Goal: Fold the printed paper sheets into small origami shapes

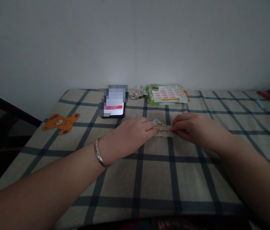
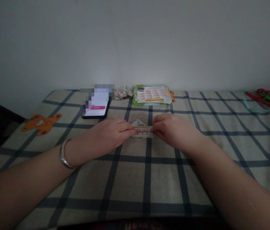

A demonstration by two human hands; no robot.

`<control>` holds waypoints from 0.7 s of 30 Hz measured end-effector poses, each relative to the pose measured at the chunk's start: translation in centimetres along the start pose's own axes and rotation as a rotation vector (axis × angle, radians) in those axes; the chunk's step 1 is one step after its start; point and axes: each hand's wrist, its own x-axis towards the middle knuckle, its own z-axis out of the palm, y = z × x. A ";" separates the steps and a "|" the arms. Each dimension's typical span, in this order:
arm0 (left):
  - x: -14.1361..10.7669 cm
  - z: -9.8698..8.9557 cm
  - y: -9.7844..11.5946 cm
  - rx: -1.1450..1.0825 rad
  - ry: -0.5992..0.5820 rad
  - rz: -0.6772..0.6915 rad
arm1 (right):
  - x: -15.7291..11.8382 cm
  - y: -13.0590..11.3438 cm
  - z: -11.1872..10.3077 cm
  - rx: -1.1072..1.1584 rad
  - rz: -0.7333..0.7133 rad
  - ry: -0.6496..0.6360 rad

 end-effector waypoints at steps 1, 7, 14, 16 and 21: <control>0.0 0.0 0.0 0.005 0.001 0.001 | -0.1 0.0 -0.1 -0.015 0.011 -0.007; 0.1 0.2 0.1 0.002 -0.005 -0.010 | 0.3 -0.5 0.4 -0.069 0.060 0.067; 0.2 0.5 -0.2 -0.042 -0.001 0.003 | 0.8 -1.3 1.6 0.051 -0.132 0.112; 0.1 0.5 -0.4 -0.058 -0.012 0.015 | 0.8 -1.3 1.8 0.051 -0.131 0.107; 0.1 0.3 -0.5 -0.063 -0.035 0.014 | 0.9 -1.5 1.9 -0.026 -0.123 0.106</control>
